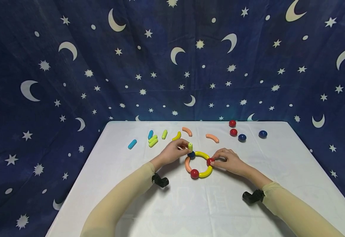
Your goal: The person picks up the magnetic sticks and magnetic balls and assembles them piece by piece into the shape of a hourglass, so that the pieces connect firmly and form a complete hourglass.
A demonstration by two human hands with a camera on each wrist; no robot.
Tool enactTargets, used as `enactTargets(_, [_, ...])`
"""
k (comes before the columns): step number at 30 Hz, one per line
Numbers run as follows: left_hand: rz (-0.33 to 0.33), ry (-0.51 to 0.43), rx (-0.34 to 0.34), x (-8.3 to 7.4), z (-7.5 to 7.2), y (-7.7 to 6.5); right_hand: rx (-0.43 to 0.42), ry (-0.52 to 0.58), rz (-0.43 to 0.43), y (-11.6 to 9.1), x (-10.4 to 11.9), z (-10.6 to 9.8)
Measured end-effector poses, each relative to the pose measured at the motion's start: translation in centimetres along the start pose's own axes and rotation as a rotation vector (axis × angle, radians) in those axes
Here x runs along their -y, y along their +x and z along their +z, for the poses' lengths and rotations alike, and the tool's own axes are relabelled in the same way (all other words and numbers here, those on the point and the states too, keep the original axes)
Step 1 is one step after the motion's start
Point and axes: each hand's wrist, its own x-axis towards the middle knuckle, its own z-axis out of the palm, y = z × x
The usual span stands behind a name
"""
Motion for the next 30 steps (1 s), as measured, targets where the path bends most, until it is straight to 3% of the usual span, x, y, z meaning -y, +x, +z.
enactTargets(9, [-0.016,-0.012,0.017,0.2,0.3,0.1,-0.008,-0.002,-0.003,0.0,0.0,-0.1])
enactTargets(14, [-0.058,-0.011,0.056,0.4,0.3,-0.5,-0.01,-0.001,0.006,-0.1,0.0,-0.1])
enactTargets(17, [-0.091,0.047,0.075,0.6,0.3,-1.3,-0.012,0.006,0.007,-0.1,0.1,0.0])
enactTargets(23, [-0.114,0.222,0.019,0.0,0.8,-4.1,-0.015,0.016,0.011,-0.2,0.2,0.1])
enactTargets(30, [-0.053,0.405,-0.011,-1.3,2.7,-6.6,-0.032,0.001,-0.001,-0.3,0.5,0.0])
